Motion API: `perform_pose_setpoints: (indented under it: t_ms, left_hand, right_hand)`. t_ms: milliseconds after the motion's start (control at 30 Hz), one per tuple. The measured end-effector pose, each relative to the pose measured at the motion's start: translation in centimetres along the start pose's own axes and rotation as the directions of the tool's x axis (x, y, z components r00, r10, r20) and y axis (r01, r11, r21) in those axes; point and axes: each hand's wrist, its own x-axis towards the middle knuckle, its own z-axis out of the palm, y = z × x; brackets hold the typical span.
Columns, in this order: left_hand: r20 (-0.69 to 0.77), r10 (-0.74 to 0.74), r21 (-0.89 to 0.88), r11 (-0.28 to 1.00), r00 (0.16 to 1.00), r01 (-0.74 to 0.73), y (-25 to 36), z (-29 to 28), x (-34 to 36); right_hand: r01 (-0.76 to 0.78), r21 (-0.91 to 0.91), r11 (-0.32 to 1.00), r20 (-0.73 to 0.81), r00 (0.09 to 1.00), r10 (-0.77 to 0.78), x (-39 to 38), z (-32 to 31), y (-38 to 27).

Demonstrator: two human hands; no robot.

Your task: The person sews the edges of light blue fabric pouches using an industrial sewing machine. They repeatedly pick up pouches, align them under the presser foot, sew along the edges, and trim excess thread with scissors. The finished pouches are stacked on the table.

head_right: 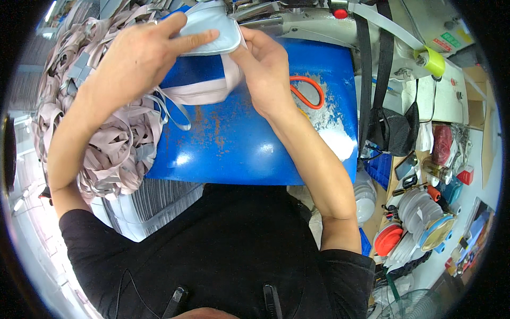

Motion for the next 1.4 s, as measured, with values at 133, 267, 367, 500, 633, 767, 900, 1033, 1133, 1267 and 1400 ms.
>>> perform_pose_setpoints:
  t_ms: [133,267,367,500,633,767,900,1033,1133,1267,1400]
  left_hand:
    - [0.054,0.052,-0.036,0.998,0.997,-0.050,-0.7,-2.4,2.0]
    - [0.141,0.005,0.040,0.999,0.990,-0.011,-0.5,-2.1,2.0]
    - [0.103,-0.016,0.032,0.999,0.995,0.013,0.1,-1.6,2.1]
    - [0.057,-0.084,-0.056,0.995,0.995,0.087,1.9,-1.9,2.4]
    - [0.036,-0.187,-0.067,0.980,0.982,0.189,4.9,-0.2,3.7]
    - [-0.157,-0.339,-0.238,0.924,0.927,0.298,6.6,1.8,4.9]
    - [-0.274,-0.558,-0.457,0.793,0.784,0.404,8.6,2.6,4.2]
    - [-0.189,-0.556,-0.591,0.723,0.810,0.359,12.6,3.6,-0.2]
    - [-0.282,-0.513,-0.551,0.778,0.811,0.300,13.4,4.7,-2.3]
    - [-0.388,-0.435,-0.537,0.823,0.812,0.185,11.7,5.5,-4.1]
    - [-0.468,-0.465,-0.595,0.795,0.751,0.121,10.4,4.5,-4.4]
  right_hand:
    - [0.008,-0.021,1.000,-0.050,0.999,-0.009,0.7,-0.1,0.5]
    - [0.034,-0.063,0.997,-0.063,0.997,-0.038,0.9,0.1,0.8]
    - [0.036,-0.073,0.997,-0.075,0.996,-0.042,0.8,0.1,1.1]
    - [0.033,-0.025,0.999,-0.071,0.997,-0.034,0.8,0.3,1.0]
    - [0.001,-0.021,1.000,-0.086,0.996,-0.003,0.3,0.4,0.7]
    - [0.030,-0.059,0.998,-0.108,0.994,-0.036,-0.4,0.3,0.9]
    - [0.017,-0.224,0.974,-0.046,0.999,-0.028,-2.4,-0.4,-0.4]
    - [0.054,-0.219,0.974,0.093,0.995,-0.034,-6.4,-1.3,-2.3]
    - [0.225,-0.323,0.919,0.252,0.957,-0.146,-7.6,-2.1,-2.9]
    - [0.663,-0.639,0.390,0.542,0.748,-0.382,-7.5,-1.9,-4.2]
    - [0.748,-0.642,0.169,0.615,0.635,-0.468,-5.5,-1.2,-5.0]
